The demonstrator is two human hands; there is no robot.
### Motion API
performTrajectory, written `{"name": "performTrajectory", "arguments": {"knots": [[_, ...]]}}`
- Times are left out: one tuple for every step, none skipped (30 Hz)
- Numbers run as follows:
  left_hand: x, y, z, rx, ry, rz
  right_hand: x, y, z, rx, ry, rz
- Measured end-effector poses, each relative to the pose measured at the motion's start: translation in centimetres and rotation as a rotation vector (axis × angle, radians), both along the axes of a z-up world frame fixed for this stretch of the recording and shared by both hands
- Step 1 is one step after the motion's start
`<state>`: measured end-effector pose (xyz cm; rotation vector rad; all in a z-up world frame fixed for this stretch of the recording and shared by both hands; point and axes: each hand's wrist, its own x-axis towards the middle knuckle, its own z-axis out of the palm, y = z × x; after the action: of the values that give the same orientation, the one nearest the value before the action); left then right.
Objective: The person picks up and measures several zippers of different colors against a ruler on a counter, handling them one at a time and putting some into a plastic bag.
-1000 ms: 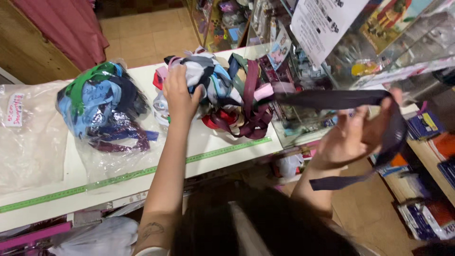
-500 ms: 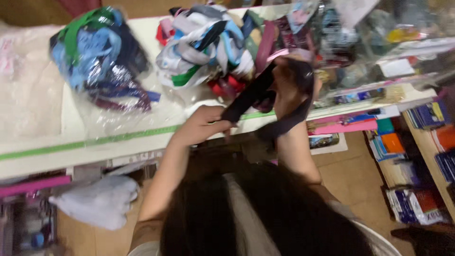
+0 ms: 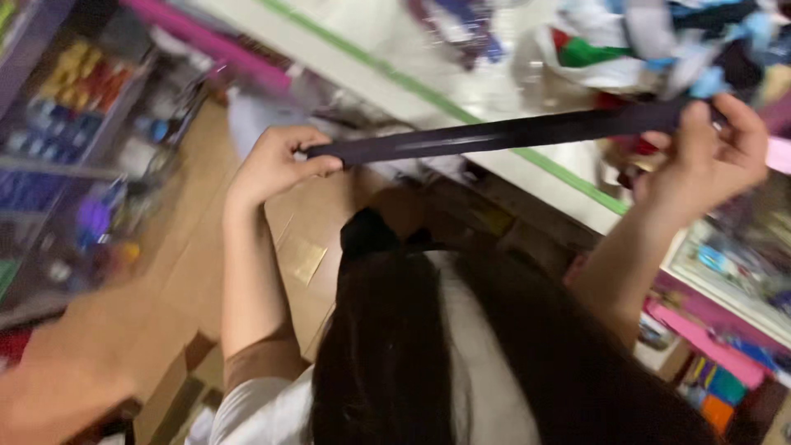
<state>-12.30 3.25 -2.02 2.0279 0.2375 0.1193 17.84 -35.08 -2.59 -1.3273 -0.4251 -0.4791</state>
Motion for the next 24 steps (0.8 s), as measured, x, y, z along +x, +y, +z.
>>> {"name": "performTrajectory", "arguments": {"knots": [[-0.9,0.6,0.4,-0.076,0.076,0.053,0.1,-0.1,-0.9,0.008,-0.006,-0.02],[-1.6,1.3,0.8,-0.154,0.149,0.107,0.3,-0.2,-1.8,0.016,-0.011,-0.04],[-2.4,2.8,-0.6,-0.154,0.157,0.127,0.8,-0.5,-2.8,0.017,-0.002,-0.02],[-3.1,4.4,-2.0,-0.103,0.07,0.134,1.4,-0.8,-3.9,0.089,0.097,-0.088],[-3.7,5.9,-3.4,-0.055,-0.014,0.128,1.6,-1.6,-4.7,0.155,0.194,-0.17],[-4.4,6.5,-3.9,-0.057,-0.005,0.135,1.0,-1.5,-5.1,0.15,0.204,-0.164],[-4.5,7.3,-4.3,-0.132,-0.047,0.162,0.6,-1.5,-5.3,0.131,0.229,-0.164],[-4.5,8.1,-4.6,-0.207,-0.09,0.188,0.3,-1.5,-5.5,0.112,0.253,-0.163],[-4.3,8.4,-4.1,-0.209,-0.089,0.183,-0.6,-1.0,-5.4,0.111,0.253,-0.168],[-4.1,8.6,-3.5,-0.243,-0.177,0.176,-1.4,-0.5,-5.2,0.068,0.255,-0.227],[-3.6,8.9,-2.9,-0.277,-0.265,0.162,-2.3,0.0,-5.1,0.027,0.258,-0.292],[-3.1,9.6,-3.6,-0.279,-0.263,0.152,-2.4,0.1,-5.7,0.028,0.258,-0.303],[-2.4,10.3,-4.3,-0.333,-0.29,0.246,-2.6,0.0,-6.3,0.003,0.244,-0.276],[-1.7,10.9,-5.0,-0.386,-0.317,0.341,-2.8,-0.1,-7.0,-0.022,0.231,-0.249],[-0.7,11.5,-5.7,-0.389,-0.314,0.325,-3.2,0.2,-7.5,-0.02,0.232,-0.264],[0.2,12.1,-6.4,-0.449,-0.298,0.379,-3.6,0.4,-8.1,-0.09,0.24,-0.299],[0.9,12.7,-7.1,-0.506,-0.285,0.437,-3.8,0.8,-8.7,-0.16,0.249,-0.329],[1.9,13.2,-7.4,-0.506,-0.284,0.426,-4.0,1.0,-9.1,-0.156,0.248,-0.34],[2.9,13.6,-7.8,-0.515,-0.284,0.453,-4.1,1.3,-9.5,-0.339,0.055,-0.343],[3.9,14.0,-8.1,-0.523,-0.284,0.481,-4.3,1.5,-9.9,-0.524,-0.137,-0.339],[4.7,14.3,-8.2,-0.523,-0.281,0.47,-5.6,2.6,-9.3,-0.523,-0.134,-0.35],[5.4,14.6,-8.4,-0.54,-0.279,0.511,-6.8,3.6,-8.8,-0.75,-0.153,-0.485],[6.3,14.8,-8.5,-0.557,-0.278,0.551,-7.9,4.6,-8.2,-0.977,-0.169,-0.62],[6.7,14.7,-8.3,-0.556,-0.277,0.539,-8.8,6.3,-7.3,-0.975,-0.164,-0.631]]}}
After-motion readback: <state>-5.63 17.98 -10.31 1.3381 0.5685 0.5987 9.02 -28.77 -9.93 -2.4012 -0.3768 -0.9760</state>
